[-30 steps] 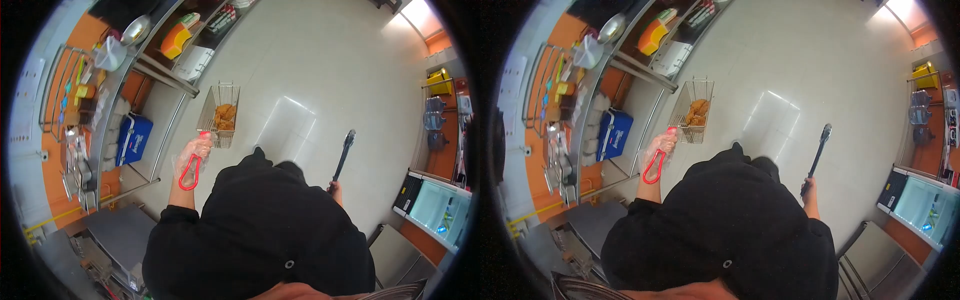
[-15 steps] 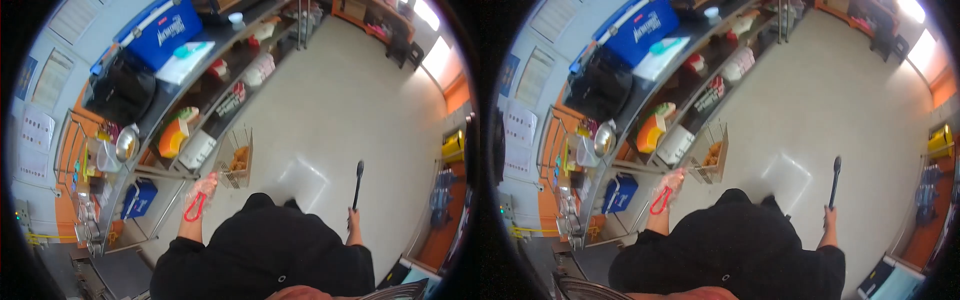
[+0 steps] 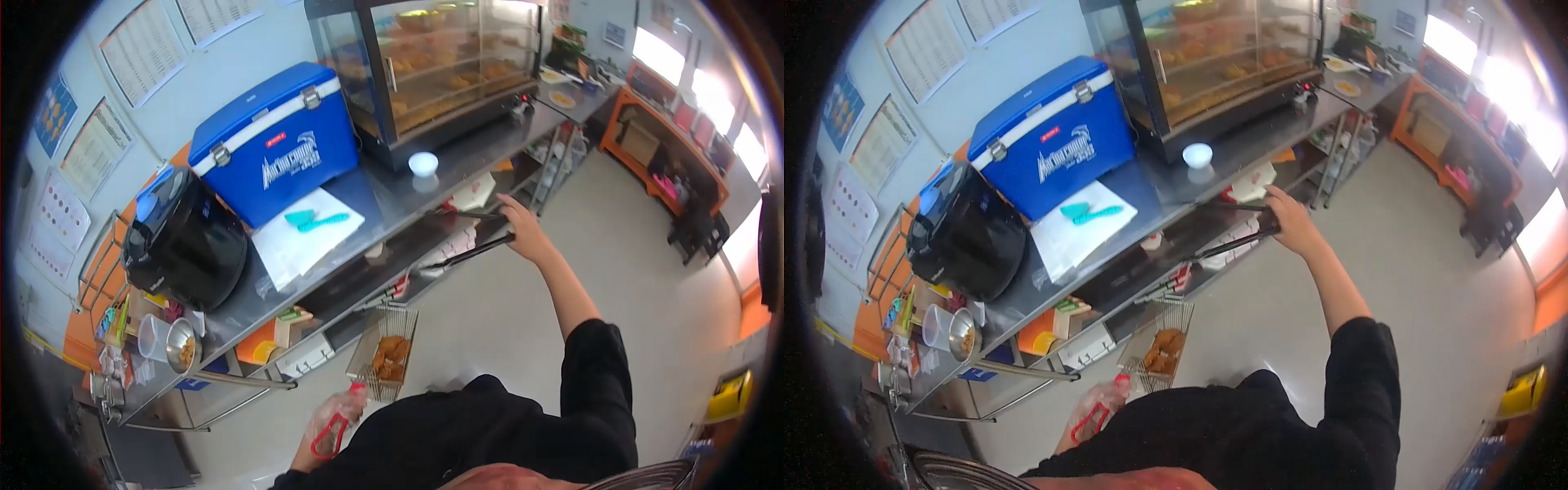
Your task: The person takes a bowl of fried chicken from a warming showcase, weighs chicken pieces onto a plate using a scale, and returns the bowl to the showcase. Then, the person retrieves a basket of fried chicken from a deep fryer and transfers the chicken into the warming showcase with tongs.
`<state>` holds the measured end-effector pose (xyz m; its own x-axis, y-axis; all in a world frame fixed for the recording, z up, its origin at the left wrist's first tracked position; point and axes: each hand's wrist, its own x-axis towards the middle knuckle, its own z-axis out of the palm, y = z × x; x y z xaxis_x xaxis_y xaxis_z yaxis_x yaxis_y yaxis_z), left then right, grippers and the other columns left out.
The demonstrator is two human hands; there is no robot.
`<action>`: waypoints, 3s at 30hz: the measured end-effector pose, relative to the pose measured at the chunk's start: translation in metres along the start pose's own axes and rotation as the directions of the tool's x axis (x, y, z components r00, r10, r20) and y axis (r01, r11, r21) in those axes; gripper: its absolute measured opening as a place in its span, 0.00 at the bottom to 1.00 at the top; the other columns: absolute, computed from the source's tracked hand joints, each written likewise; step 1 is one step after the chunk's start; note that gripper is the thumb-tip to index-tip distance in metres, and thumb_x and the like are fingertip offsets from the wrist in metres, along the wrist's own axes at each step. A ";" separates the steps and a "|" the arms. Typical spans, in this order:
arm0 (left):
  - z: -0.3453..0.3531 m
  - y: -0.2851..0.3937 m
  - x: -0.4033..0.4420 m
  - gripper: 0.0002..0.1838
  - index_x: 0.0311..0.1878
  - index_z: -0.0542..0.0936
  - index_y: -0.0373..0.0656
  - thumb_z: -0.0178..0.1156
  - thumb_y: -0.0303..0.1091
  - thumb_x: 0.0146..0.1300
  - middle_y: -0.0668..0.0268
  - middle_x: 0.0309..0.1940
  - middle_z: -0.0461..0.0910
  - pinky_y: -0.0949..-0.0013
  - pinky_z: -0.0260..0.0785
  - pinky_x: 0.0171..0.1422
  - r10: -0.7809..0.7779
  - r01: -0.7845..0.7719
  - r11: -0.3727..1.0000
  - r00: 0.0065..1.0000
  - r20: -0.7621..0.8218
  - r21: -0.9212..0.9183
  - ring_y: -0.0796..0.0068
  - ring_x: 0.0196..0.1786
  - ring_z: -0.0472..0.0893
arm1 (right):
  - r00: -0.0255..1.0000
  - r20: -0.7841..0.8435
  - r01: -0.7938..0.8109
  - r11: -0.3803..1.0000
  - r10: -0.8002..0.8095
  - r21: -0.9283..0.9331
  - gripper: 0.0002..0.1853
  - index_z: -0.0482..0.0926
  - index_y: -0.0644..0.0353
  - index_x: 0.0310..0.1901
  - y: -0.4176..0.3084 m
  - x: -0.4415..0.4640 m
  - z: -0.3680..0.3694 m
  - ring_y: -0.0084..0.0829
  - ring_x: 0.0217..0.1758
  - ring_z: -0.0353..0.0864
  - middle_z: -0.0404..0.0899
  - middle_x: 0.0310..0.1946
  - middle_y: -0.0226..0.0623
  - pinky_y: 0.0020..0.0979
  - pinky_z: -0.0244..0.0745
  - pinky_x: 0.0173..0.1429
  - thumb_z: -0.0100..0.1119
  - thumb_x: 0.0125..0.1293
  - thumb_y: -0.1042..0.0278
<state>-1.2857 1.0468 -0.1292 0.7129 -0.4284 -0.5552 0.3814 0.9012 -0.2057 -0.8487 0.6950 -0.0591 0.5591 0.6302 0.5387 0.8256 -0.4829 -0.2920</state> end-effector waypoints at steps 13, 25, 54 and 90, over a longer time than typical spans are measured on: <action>0.155 -0.087 0.225 0.03 0.45 0.68 0.35 0.46 0.21 0.71 0.74 0.22 0.63 0.81 0.54 0.18 0.621 -0.658 0.692 0.753 -0.218 -0.298 0.88 0.19 0.61 | 0.572 0.440 0.809 0.565 -0.692 -0.162 0.22 0.73 0.55 0.53 0.149 0.454 0.014 0.33 0.59 0.75 0.52 0.77 0.26 0.39 0.70 0.52 0.66 0.55 0.71; 0.254 -0.206 0.375 0.04 0.46 0.68 0.35 0.46 0.21 0.71 0.74 0.22 0.63 0.81 0.54 0.18 0.791 -0.847 0.289 0.474 -0.386 -0.447 0.88 0.19 0.61 | 0.434 0.372 0.899 0.423 -0.821 -0.114 0.24 0.73 0.56 0.54 0.180 0.492 0.049 0.36 0.51 0.79 0.63 0.68 0.33 0.39 0.73 0.49 0.64 0.53 0.72; 0.219 -0.299 0.397 0.07 0.50 0.67 0.34 0.46 0.22 0.71 0.73 0.22 0.63 0.81 0.54 0.17 0.805 -0.826 0.216 0.453 -0.383 -0.521 0.88 0.19 0.61 | 0.962 0.125 0.271 0.870 -0.241 -0.412 0.27 0.82 0.46 0.56 0.209 0.502 -0.143 0.43 0.53 0.83 0.84 0.47 0.44 0.44 0.78 0.55 0.64 0.59 0.41; 0.235 -0.303 0.341 0.11 0.55 0.67 0.34 0.46 0.22 0.72 0.71 0.23 0.63 0.81 0.53 0.17 0.848 -0.725 0.154 0.445 -0.287 -0.671 0.88 0.19 0.62 | 0.953 0.145 0.300 0.775 -0.265 -0.556 0.32 0.61 0.62 0.72 0.387 0.509 -0.117 0.35 0.70 0.68 0.65 0.70 0.44 0.36 0.55 0.76 0.56 0.69 0.63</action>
<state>-1.0198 0.6124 -0.0672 0.4722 0.5925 -0.6527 -0.8533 0.4929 -0.1698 -0.2535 0.7578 0.1944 0.3256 0.8168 0.4762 0.7656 -0.5234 0.3742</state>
